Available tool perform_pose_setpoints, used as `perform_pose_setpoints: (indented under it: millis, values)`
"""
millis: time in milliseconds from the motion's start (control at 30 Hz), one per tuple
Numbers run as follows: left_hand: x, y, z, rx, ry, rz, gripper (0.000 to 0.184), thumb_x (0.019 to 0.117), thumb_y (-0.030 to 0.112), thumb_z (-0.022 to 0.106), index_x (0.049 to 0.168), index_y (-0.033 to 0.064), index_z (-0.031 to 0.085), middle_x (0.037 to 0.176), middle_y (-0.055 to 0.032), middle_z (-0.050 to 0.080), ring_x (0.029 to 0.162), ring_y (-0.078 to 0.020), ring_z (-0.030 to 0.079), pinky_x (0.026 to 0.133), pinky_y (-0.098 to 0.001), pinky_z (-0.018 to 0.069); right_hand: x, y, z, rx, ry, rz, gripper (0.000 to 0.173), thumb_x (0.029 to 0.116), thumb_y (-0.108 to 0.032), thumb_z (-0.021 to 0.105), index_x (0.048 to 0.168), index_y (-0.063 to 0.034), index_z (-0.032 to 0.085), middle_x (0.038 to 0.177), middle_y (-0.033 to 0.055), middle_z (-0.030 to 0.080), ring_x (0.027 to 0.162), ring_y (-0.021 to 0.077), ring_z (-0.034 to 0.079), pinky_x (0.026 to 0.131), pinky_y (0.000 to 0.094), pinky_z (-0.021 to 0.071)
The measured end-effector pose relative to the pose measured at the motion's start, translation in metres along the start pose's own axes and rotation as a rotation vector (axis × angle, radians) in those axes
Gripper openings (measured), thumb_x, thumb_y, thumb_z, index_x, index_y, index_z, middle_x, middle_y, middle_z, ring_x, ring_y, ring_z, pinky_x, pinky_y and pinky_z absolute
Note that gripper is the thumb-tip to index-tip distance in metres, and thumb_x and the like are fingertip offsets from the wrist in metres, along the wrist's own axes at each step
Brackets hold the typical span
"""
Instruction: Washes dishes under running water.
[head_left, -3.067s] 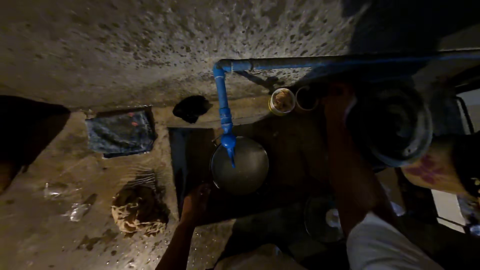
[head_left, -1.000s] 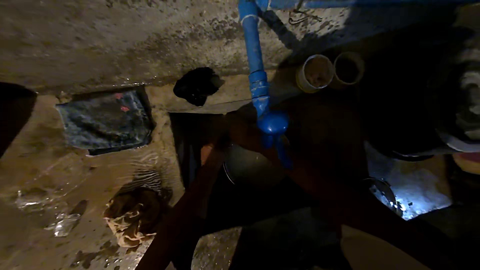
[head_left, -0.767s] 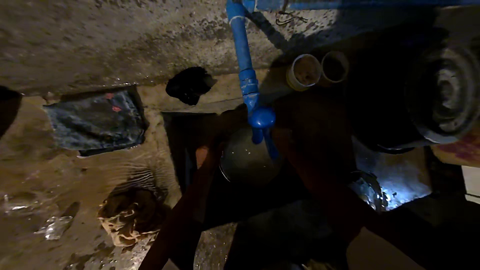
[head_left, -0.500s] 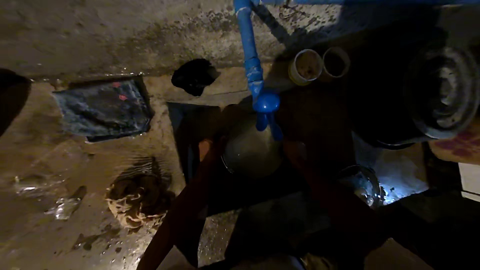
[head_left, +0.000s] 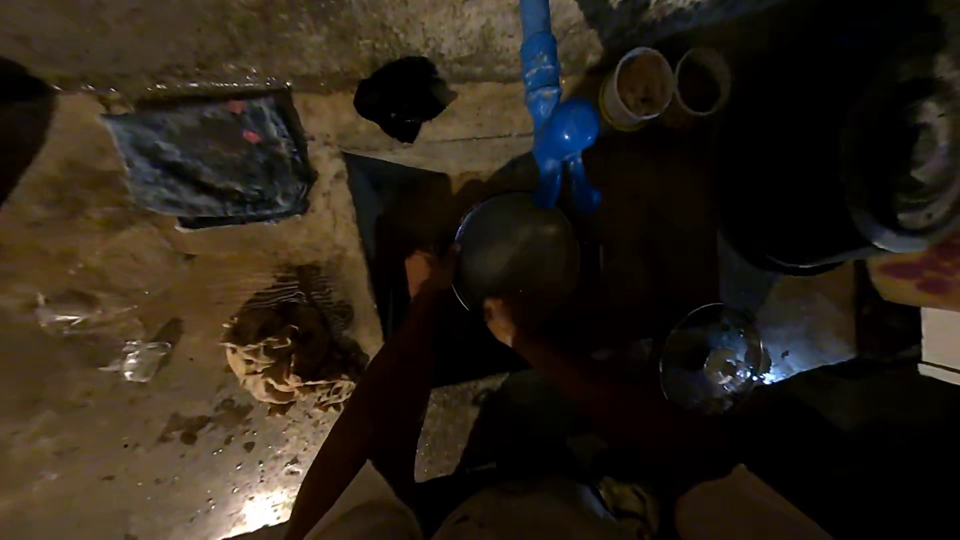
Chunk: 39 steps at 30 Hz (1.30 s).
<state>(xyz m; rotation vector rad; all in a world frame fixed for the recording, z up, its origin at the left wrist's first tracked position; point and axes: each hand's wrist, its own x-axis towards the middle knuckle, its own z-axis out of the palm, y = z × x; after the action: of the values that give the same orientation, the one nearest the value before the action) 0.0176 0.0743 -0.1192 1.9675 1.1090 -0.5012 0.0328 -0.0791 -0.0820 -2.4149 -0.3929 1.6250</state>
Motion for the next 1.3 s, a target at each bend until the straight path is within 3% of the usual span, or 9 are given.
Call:
perform_pose_setpoints:
  millis: [133,233,467,700,800,900,967,1100,1300]
  values:
    - [0.002,0.006,-0.009,0.118,-0.062,-0.02,0.054,0.1008,0.05,0.06,0.116,-0.001,0.07,0.116,-0.0275,0.068,0.115,-0.0449,0.064,0.099,-0.0624,0.0488,0.031,-0.041,-0.004,0.286,0.242,-0.075,0.033,0.1045,-0.025,0.059,0.128,-0.0028,0.066,0.124,0.0214,0.067,0.116,0.0358,0.065,0.1,0.0541,0.0518]
    - [0.005,0.002,-0.006,0.093,-0.046,-0.017,0.054,0.0986,0.051,0.063,0.113,-0.0003,0.071,0.112,-0.0266,0.069,0.11,-0.0443,0.066,0.096,-0.0643,0.0495,0.03,-0.034,0.024,0.243,0.331,-0.148,0.044,0.1004,-0.022,0.064,0.138,-0.0004,0.059,0.137,0.0224,0.06,0.127,0.0355,0.059,0.107,0.0512,0.048]
    - [-0.001,0.004,-0.004,0.032,-0.026,-0.005,0.049,0.1003,0.045,0.063,0.113,-0.0017,0.068,0.11,-0.0267,0.068,0.107,-0.0443,0.065,0.094,-0.0645,0.0492,0.024,-0.019,0.021,0.219,0.259,-0.141,0.034,0.1022,-0.023,0.063,0.128,-0.002,0.066,0.131,0.0192,0.064,0.121,0.0322,0.063,0.105,0.049,0.0503]
    - [0.005,0.006,-0.004,0.055,-0.046,-0.009,0.051,0.1007,0.046,0.062,0.12,-0.0006,0.068,0.117,-0.0281,0.068,0.115,-0.0458,0.064,0.099,-0.0649,0.0476,0.003,0.077,-0.011,-0.203,-0.17,-0.267,0.04,0.1048,-0.005,0.049,0.144,-0.0018,0.056,0.152,0.0199,0.051,0.142,0.0345,0.047,0.119,0.0497,0.0354]
    - [0.008,0.001,-0.003,0.042,-0.033,0.043,0.051,0.1009,0.046,0.062,0.121,-0.0003,0.068,0.116,-0.0278,0.068,0.113,-0.0452,0.064,0.098,-0.0638,0.0478,-0.002,0.128,-0.049,-0.379,-0.07,-0.353,0.035,0.1033,-0.007,0.054,0.137,-0.0001,0.061,0.141,0.0228,0.058,0.132,0.0399,0.054,0.112,0.055,0.0411]
    - [0.006,0.007,-0.005,0.03,-0.019,0.048,0.052,0.1006,0.046,0.063,0.125,0.0003,0.066,0.121,-0.028,0.066,0.119,-0.0455,0.061,0.102,-0.0639,0.0461,-0.026,0.094,-0.107,-0.39,-0.092,-0.065,0.03,0.1037,-0.008,0.056,0.132,0.0027,0.061,0.133,0.023,0.061,0.125,0.0381,0.058,0.106,0.0556,0.0453]
    - [0.007,0.01,-0.005,0.011,-0.01,0.044,0.049,0.1007,0.043,0.064,0.124,0.0003,0.067,0.12,-0.0284,0.066,0.118,-0.0459,0.061,0.101,-0.0643,0.0461,-0.034,0.095,-0.114,-0.38,-0.043,-0.168,0.027,0.1047,-0.012,0.054,0.121,0.0077,0.064,0.119,0.0267,0.065,0.11,0.0394,0.064,0.092,0.0551,0.0526]
    - [0.007,0.003,0.001,-0.042,0.014,0.012,0.044,0.0998,0.041,0.066,0.118,0.0012,0.07,0.114,-0.0266,0.069,0.111,-0.0444,0.065,0.098,-0.0647,0.0475,-0.019,0.08,-0.041,-0.243,-0.185,-0.243,0.038,0.1081,-0.014,0.046,0.142,0.0001,0.057,0.147,0.0206,0.055,0.139,0.0332,0.05,0.117,0.0476,0.0376]
    - [0.006,0.01,0.002,0.009,0.022,-0.08,0.05,0.0987,0.047,0.065,0.12,0.0016,0.069,0.115,-0.028,0.068,0.112,-0.046,0.064,0.096,-0.0665,0.0477,0.031,-0.011,0.013,0.06,0.173,-0.274,0.036,0.1038,-0.022,0.057,0.133,-0.003,0.064,0.132,0.02,0.064,0.125,0.0332,0.061,0.107,0.0508,0.0478]
